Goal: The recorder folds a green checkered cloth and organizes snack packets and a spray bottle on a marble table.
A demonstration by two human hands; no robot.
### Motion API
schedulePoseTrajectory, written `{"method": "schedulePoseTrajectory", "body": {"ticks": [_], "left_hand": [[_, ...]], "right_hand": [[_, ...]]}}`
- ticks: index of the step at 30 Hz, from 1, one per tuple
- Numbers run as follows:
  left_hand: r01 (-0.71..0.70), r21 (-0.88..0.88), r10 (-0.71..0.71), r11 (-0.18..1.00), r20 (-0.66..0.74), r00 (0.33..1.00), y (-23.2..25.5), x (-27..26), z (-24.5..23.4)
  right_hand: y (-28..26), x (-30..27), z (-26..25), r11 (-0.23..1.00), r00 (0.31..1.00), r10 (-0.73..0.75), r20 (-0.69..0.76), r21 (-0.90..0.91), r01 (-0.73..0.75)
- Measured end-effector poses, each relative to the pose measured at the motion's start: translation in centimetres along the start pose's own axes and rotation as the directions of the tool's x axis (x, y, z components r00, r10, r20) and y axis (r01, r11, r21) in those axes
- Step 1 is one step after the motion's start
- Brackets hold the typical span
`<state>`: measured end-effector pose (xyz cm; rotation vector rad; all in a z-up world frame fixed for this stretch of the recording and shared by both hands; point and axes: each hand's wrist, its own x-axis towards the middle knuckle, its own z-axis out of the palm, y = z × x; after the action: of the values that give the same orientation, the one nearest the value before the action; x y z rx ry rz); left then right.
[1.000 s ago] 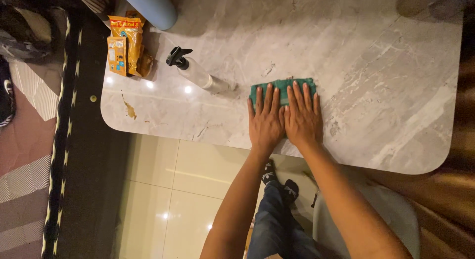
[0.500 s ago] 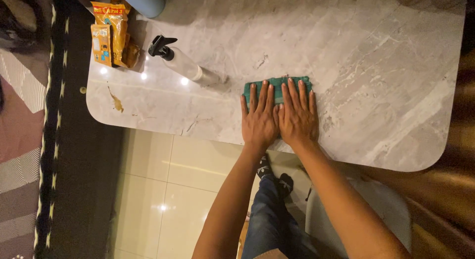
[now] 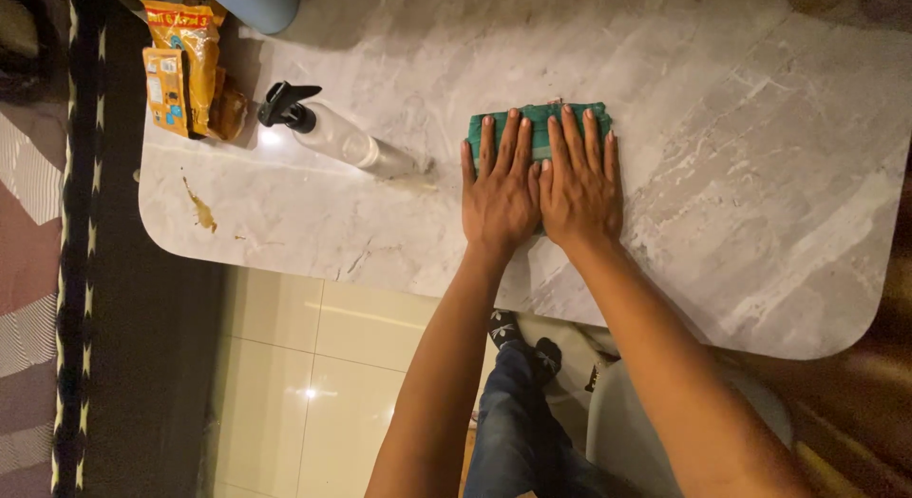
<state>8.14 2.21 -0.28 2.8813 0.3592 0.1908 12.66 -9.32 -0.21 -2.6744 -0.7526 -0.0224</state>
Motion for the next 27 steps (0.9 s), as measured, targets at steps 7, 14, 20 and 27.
{"method": "schedulePoseTrajectory", "body": {"ticks": [7, 14, 20, 27], "left_hand": [[0.051, -0.049, -0.053, 0.997, -0.023, 0.998, 0.1, 1.8, 0.5], [-0.077, -0.111, 0.065, 0.991, -0.106, 0.992, -1.0, 4.3, 0.4], [0.007, -0.154, -0.039, 0.988, -0.206, 0.978, 0.1, 5.1, 0.5], [0.150, -0.119, -0.168, 0.982, -0.161, 0.973, 0.6, 6.5, 0.1]], "right_hand": [[0.9, 2.6, -0.4, 0.999, 0.998, -0.043, 0.036, 0.029, 0.042], [0.9, 4.0, 0.5, 1.000, 0.999, 0.021, -0.027, 0.020, -0.020], [1.8, 6.1, -0.1, 0.998, 0.998, -0.060, 0.004, 0.036, 0.059], [1.9, 8.8, -1.1, 0.985, 0.988, -0.143, 0.049, 0.102, 0.138]]}}
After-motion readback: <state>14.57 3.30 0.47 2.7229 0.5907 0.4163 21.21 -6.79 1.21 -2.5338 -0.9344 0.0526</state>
